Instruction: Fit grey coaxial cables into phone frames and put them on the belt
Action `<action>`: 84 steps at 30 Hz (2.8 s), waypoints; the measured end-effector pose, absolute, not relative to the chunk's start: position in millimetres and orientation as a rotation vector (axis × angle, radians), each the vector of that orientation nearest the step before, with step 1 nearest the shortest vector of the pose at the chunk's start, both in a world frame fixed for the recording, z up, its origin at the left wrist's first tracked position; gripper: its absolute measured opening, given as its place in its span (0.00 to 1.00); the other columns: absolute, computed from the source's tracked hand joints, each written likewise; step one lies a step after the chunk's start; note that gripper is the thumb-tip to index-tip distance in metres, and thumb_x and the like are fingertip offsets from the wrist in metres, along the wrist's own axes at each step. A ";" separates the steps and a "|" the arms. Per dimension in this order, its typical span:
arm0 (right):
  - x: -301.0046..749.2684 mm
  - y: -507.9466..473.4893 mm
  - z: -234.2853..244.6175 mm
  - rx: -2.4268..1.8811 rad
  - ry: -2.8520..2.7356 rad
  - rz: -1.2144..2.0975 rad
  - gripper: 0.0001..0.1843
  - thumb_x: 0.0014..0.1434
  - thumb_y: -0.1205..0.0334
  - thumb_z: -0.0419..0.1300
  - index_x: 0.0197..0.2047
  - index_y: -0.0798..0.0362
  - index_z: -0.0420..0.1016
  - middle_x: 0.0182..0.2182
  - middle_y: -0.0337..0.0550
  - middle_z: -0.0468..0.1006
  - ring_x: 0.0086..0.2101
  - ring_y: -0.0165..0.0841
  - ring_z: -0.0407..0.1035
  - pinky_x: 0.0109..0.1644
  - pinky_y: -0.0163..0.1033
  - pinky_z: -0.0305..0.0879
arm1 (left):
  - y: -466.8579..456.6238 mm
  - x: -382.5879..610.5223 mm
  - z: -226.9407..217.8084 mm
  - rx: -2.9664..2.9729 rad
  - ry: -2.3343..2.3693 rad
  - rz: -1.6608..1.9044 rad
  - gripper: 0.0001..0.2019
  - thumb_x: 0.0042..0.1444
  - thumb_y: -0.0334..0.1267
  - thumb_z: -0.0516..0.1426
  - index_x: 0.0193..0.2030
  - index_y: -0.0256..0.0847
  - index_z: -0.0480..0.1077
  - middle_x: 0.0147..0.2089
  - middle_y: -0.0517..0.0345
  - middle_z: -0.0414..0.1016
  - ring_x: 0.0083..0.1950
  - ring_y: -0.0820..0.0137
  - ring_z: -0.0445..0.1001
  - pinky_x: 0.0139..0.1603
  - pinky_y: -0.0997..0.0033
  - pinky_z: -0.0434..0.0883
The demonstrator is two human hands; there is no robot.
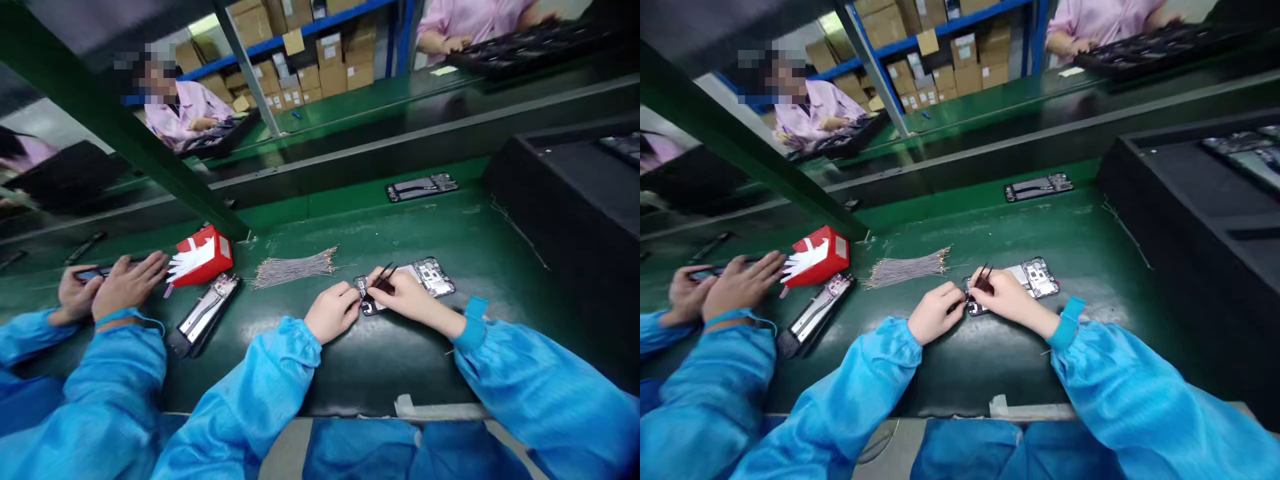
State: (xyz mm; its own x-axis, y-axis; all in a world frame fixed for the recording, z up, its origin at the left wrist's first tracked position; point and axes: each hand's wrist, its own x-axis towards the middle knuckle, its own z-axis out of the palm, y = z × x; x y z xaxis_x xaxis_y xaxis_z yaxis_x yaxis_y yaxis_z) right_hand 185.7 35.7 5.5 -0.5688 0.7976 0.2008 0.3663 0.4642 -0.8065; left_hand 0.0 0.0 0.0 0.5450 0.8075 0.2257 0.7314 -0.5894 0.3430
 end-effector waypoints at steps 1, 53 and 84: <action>185.8 35.4 5.4 -0.958 -2.139 0.987 0.07 0.52 0.65 0.51 0.32 0.57 0.68 0.25 0.41 0.73 0.25 0.30 0.67 0.30 0.34 0.60 | -0.5 -0.2 0.7 2.569 1.292 0.538 0.05 0.55 0.30 0.49 0.30 0.38 0.64 0.29 0.59 0.62 0.31 0.74 0.63 0.33 0.76 0.64; 184.8 31.1 6.1 -0.881 -2.092 0.904 0.06 0.55 0.64 0.54 0.29 0.56 0.68 0.26 0.40 0.72 0.26 0.28 0.67 0.31 0.32 0.60 | -5.6 2.5 0.9 2.751 1.451 0.473 0.08 0.57 0.34 0.48 0.29 0.38 0.65 0.27 0.60 0.63 0.28 0.74 0.63 0.27 0.77 0.60; 280.7 13.6 9.2 -1.299 -2.068 0.654 0.09 0.58 0.59 0.51 0.30 0.53 0.67 0.27 0.40 0.71 0.26 0.29 0.65 0.30 0.34 0.59 | -15.0 7.4 22.4 3.010 0.832 0.205 0.14 0.61 0.33 0.43 0.30 0.39 0.66 0.31 0.56 0.65 0.32 0.72 0.61 0.33 0.72 0.59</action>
